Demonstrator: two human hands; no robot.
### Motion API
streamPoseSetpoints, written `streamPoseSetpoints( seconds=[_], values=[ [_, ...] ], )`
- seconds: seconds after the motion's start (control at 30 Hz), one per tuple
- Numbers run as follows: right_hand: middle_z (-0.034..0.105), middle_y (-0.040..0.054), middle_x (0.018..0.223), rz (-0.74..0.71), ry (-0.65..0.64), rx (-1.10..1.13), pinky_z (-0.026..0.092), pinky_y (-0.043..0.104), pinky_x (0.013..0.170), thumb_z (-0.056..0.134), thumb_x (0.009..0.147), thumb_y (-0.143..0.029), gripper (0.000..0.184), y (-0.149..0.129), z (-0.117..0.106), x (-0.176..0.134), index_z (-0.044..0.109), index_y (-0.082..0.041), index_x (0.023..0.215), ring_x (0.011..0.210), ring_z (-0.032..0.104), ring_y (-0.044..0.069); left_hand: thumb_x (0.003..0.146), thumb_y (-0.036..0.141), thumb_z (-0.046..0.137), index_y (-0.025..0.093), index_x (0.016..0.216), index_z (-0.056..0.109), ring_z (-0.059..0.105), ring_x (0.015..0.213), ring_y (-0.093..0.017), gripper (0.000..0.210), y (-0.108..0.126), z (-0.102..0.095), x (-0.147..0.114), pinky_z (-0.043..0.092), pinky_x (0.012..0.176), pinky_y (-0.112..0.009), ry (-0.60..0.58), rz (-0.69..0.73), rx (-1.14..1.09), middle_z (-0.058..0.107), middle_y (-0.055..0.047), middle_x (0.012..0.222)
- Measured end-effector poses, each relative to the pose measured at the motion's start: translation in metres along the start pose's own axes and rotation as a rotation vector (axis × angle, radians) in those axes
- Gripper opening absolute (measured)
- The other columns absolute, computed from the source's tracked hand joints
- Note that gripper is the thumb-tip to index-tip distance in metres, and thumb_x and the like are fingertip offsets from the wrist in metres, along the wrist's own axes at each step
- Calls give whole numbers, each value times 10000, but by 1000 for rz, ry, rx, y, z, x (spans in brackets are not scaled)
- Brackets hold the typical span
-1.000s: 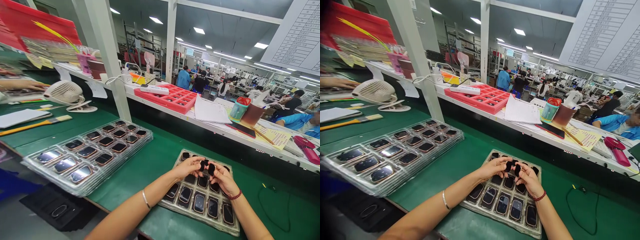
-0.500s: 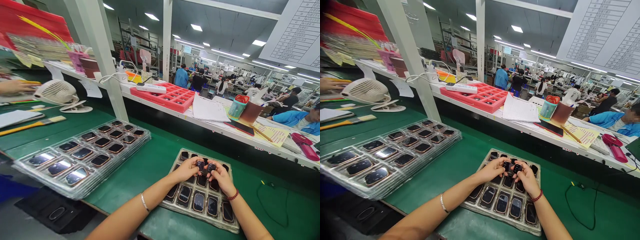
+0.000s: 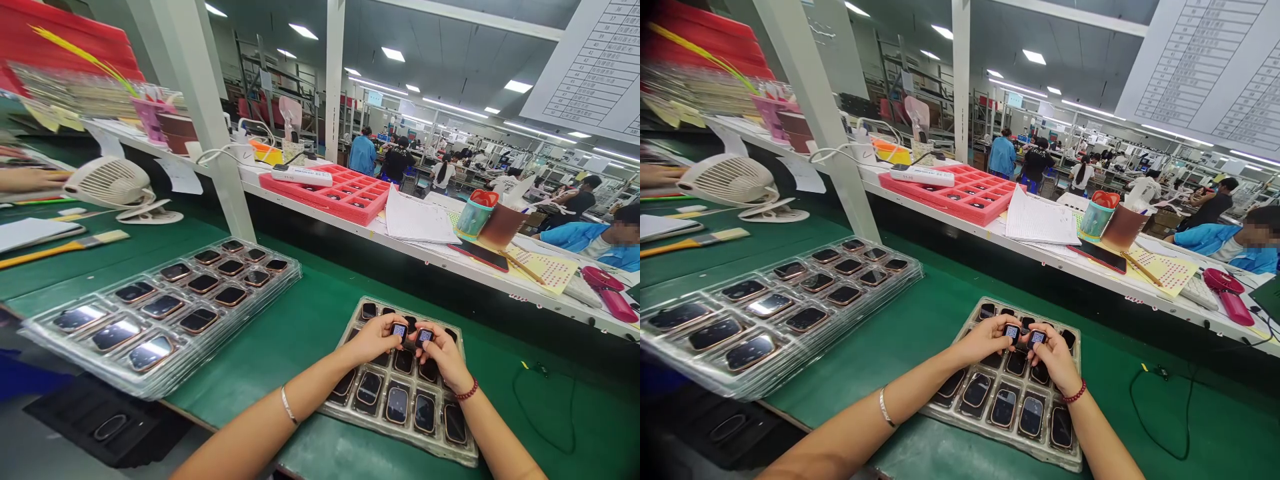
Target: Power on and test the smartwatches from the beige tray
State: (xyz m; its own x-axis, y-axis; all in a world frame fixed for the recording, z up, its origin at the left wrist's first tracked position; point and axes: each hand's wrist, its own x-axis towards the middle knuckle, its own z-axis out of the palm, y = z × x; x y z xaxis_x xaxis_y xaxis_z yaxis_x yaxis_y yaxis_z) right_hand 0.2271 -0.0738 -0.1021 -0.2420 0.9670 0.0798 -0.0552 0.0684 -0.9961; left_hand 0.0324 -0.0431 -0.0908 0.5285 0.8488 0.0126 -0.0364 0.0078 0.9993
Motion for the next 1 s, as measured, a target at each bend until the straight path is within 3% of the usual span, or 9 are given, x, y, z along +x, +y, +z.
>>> streamPoseSetpoints(
  seconds=[0.2, 1.0],
  values=[
    [647, 44, 848, 17, 1, -43, 458, 225, 470, 608, 775, -344, 293, -1, 3, 1, 561, -189, 1019, 539, 570, 109, 702, 217, 577, 132, 940, 562, 615, 576, -121, 253, -3, 0, 1, 381, 464, -184, 19, -11, -3, 626, -30, 759],
    [646, 38, 849, 25, -7, -74, 453, 226, 480, 608, 778, -341, 269, 0, 3, 0, 567, -198, 1002, 538, 576, 107, 723, 204, 568, 136, 948, 561, 609, 562, -107, 236, -7, -1, 2, 391, 458, -170, 17, 13, 9, 629, -19, 746]
  ],
)
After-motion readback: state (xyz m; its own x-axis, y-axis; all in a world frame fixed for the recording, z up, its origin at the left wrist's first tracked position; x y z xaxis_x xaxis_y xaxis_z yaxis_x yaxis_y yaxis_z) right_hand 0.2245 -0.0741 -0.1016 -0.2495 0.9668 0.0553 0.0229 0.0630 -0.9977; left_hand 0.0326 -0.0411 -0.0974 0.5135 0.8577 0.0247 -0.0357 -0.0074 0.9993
